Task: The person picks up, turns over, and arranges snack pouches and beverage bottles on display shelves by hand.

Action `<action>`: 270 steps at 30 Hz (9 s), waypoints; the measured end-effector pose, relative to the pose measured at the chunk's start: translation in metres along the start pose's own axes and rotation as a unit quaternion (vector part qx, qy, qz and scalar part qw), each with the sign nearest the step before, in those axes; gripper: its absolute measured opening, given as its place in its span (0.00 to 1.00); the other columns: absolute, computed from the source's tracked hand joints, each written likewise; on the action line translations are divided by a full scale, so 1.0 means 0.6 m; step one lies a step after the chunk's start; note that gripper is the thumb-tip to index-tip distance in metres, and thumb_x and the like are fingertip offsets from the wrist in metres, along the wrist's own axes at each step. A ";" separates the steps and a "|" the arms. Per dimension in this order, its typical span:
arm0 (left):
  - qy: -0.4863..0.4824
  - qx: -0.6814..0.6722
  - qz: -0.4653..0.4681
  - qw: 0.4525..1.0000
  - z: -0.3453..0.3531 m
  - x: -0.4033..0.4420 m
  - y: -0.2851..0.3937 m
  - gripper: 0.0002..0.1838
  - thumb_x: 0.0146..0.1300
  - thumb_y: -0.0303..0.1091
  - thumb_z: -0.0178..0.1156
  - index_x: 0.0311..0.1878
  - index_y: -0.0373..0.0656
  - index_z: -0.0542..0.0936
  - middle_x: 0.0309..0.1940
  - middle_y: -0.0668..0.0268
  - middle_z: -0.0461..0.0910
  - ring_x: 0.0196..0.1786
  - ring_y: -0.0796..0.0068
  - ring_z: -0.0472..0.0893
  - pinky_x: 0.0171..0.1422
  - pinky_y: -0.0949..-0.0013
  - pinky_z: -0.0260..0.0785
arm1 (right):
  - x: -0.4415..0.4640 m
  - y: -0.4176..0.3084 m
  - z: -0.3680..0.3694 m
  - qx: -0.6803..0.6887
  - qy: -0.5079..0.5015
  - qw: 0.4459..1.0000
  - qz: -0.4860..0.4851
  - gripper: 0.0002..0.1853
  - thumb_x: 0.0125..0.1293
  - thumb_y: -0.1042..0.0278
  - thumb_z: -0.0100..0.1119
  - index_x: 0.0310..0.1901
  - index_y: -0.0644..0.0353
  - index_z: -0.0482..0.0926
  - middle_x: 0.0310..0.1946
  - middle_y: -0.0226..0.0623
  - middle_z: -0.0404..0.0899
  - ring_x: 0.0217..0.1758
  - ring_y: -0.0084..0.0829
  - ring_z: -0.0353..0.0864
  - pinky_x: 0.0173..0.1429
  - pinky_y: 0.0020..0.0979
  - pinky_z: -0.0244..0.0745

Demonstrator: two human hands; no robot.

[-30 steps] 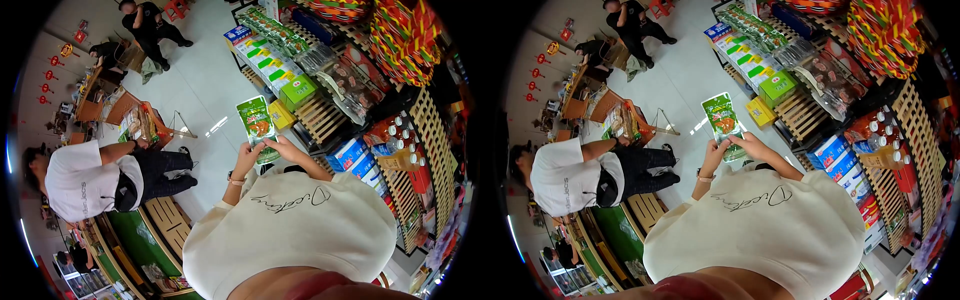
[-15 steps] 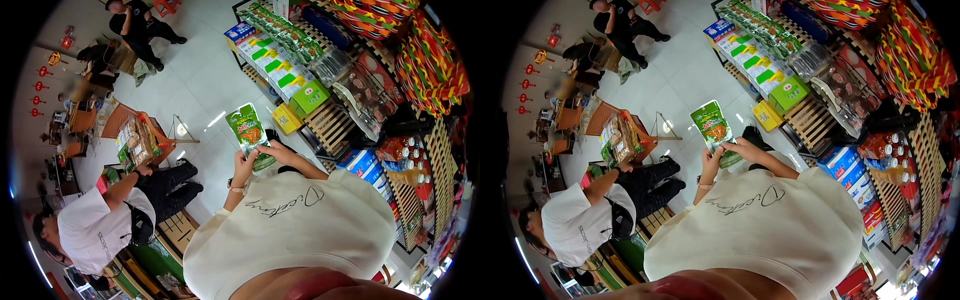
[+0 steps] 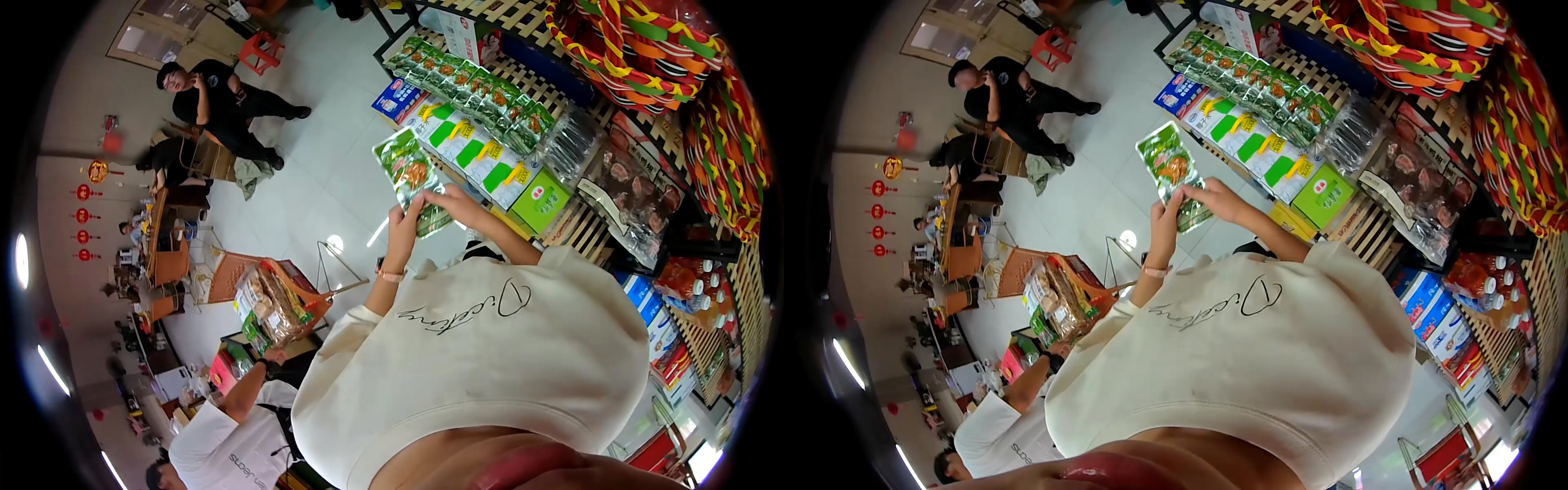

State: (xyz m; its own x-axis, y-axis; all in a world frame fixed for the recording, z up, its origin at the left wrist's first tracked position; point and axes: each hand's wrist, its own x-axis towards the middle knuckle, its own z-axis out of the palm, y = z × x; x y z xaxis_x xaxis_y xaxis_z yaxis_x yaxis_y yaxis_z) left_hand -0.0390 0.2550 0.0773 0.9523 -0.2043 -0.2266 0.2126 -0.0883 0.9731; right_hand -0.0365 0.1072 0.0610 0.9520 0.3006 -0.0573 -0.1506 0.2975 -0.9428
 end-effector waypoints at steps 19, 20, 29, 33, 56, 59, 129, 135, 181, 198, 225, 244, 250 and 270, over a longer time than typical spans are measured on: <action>-0.329 0.024 -0.048 0.943 0.060 0.348 -0.090 0.17 0.57 0.35 0.57 0.47 0.34 0.70 0.36 0.68 0.75 0.36 0.85 0.72 0.40 0.79 0.65 | 0.123 0.086 -0.203 -0.275 0.249 0.899 0.233 0.32 0.59 0.38 0.41 0.32 0.66 0.76 0.19 0.45 0.73 0.26 0.38 0.75 0.33 0.35 0.66; -0.338 0.045 -0.036 0.939 0.068 0.376 -0.091 0.18 0.57 0.35 0.58 0.47 0.34 0.70 0.36 0.68 0.75 0.36 0.84 0.72 0.40 0.79 0.65 | 0.138 0.095 -0.219 -0.281 0.266 0.887 0.252 0.33 0.59 0.36 0.40 0.31 0.66 0.76 0.20 0.46 0.73 0.26 0.40 0.75 0.33 0.35 0.66; -0.400 0.133 0.035 0.906 0.089 0.613 -0.147 0.25 0.55 0.42 0.59 0.47 0.31 0.67 0.29 0.58 0.75 0.27 0.75 0.73 0.29 0.72 0.66 | 0.281 0.142 -0.298 -0.144 0.396 0.869 0.259 0.40 0.55 0.34 0.44 0.48 0.73 0.67 0.25 0.45 0.73 0.25 0.30 0.71 0.32 0.32 0.68; -0.400 0.131 -0.040 0.906 0.100 0.676 -0.097 0.20 0.57 0.36 0.57 0.48 0.33 0.67 0.38 0.61 0.75 0.40 0.74 0.72 0.44 0.71 0.65 | 0.351 0.156 -0.315 -0.080 0.485 0.855 0.168 0.39 0.56 0.43 0.52 0.57 0.71 0.58 0.26 0.43 0.74 0.23 0.26 0.70 0.27 0.27 0.66; -0.186 0.432 0.139 0.872 0.146 0.781 -0.219 0.22 0.49 0.29 0.54 0.45 0.23 0.67 0.46 0.40 0.65 0.51 0.43 0.63 0.56 0.50 0.55 | 0.120 0.214 -0.092 0.051 0.720 0.683 0.114 0.17 0.61 0.58 0.48 0.49 0.57 0.70 0.35 0.35 0.77 0.39 0.27 0.75 0.41 0.27 0.69; -0.217 0.357 0.330 0.846 0.158 0.666 -0.205 0.25 0.48 0.28 0.55 0.50 0.29 0.64 0.50 0.45 0.62 0.54 0.47 0.61 0.59 0.53 0.52 | 0.044 0.240 -0.018 0.065 0.746 0.656 0.098 0.17 0.61 0.58 0.48 0.48 0.57 0.70 0.35 0.35 0.77 0.39 0.26 0.75 0.40 0.27 0.70; -0.880 0.189 0.035 0.433 1.261 -1.197 -0.439 0.05 0.55 0.26 0.45 0.36 0.42 0.67 0.19 0.75 0.60 0.22 0.87 0.61 0.24 0.80 0.55 | -1.832 0.318 0.123 0.144 0.952 0.230 -0.142 0.03 0.51 0.75 0.47 0.28 0.56 0.67 0.21 0.22 0.64 0.25 0.15 0.63 0.31 0.19 0.62; -0.838 0.209 -0.048 0.502 1.325 -1.205 -0.471 0.06 0.53 0.25 0.45 0.35 0.44 0.69 0.22 0.75 0.64 0.23 0.86 0.63 0.26 0.81 0.56 | -1.948 0.276 -0.002 0.120 0.919 0.349 -0.140 0.02 0.53 0.73 0.49 0.29 0.55 0.68 0.23 0.23 0.66 0.29 0.16 0.66 0.34 0.21 0.64; -0.201 0.009 0.038 0.979 1.863 -1.282 -0.589 0.14 0.50 0.18 0.57 0.41 0.40 0.67 0.35 0.66 0.72 0.35 0.81 0.71 0.36 0.79 0.64 | -2.239 0.142 -0.898 0.080 0.477 0.861 0.156 0.18 0.55 0.72 0.57 0.48 0.57 0.64 0.39 0.34 0.71 0.40 0.26 0.74 0.40 0.26 0.69; 0.039 -0.219 -0.036 0.974 1.439 -1.354 -0.351 0.15 0.55 0.20 0.55 0.42 0.44 0.63 0.33 0.67 0.77 0.33 0.84 0.75 0.32 0.81 0.66 | -1.908 0.021 -0.602 -0.027 0.011 0.986 0.165 0.18 0.62 0.56 0.49 0.45 0.63 0.73 0.36 0.28 0.75 0.37 0.16 0.72 0.43 0.19 0.65; 0.116 -0.217 -0.029 0.969 0.973 -1.226 -0.302 0.11 0.56 0.25 0.55 0.43 0.38 0.70 0.34 0.70 0.75 0.35 0.86 0.73 0.38 0.81 0.66 | -1.509 0.062 -0.267 -0.055 -0.099 0.982 0.151 0.16 0.62 0.58 0.51 0.40 0.65 0.76 0.31 0.29 0.76 0.34 0.16 0.71 0.38 0.19 0.66; 0.140 -0.202 -0.031 0.969 0.674 -0.844 -0.184 0.13 0.60 0.33 0.53 0.47 0.39 0.72 0.35 0.70 0.76 0.34 0.86 0.74 0.35 0.80 0.66 | -0.985 0.079 -0.196 -0.053 -0.153 0.974 0.156 0.20 0.61 0.50 0.49 0.37 0.62 0.76 0.27 0.25 0.75 0.31 0.13 0.71 0.34 0.17 0.65; 0.125 -0.231 -0.066 0.963 0.605 -0.762 -0.186 0.14 0.60 0.29 0.51 0.47 0.35 0.70 0.36 0.68 0.75 0.36 0.84 0.74 0.38 0.80 0.67 | -0.899 0.067 -0.170 -0.033 -0.114 0.972 0.200 0.19 0.62 0.54 0.49 0.38 0.64 0.76 0.30 0.25 0.76 0.31 0.14 0.71 0.35 0.17 0.65; 0.109 -0.038 0.060 0.992 0.057 -0.367 -0.127 0.06 0.59 0.29 0.53 0.36 0.37 0.71 0.23 0.74 0.69 0.26 0.88 0.65 0.30 0.83 0.57 | -0.381 0.096 0.082 0.057 -0.037 0.986 0.151 0.17 0.61 0.60 0.51 0.45 0.66 0.73 0.36 0.30 0.76 0.37 0.18 0.75 0.40 0.21 0.70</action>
State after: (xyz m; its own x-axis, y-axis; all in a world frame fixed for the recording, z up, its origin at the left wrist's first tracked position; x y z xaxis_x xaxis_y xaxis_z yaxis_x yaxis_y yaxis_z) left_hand -0.2722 0.2733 0.0516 0.9946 0.0079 -0.1034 0.1035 -0.0015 0.9946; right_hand -0.2761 0.1002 0.0359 0.8381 0.4545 -0.3017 -0.4572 0.2834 -0.8430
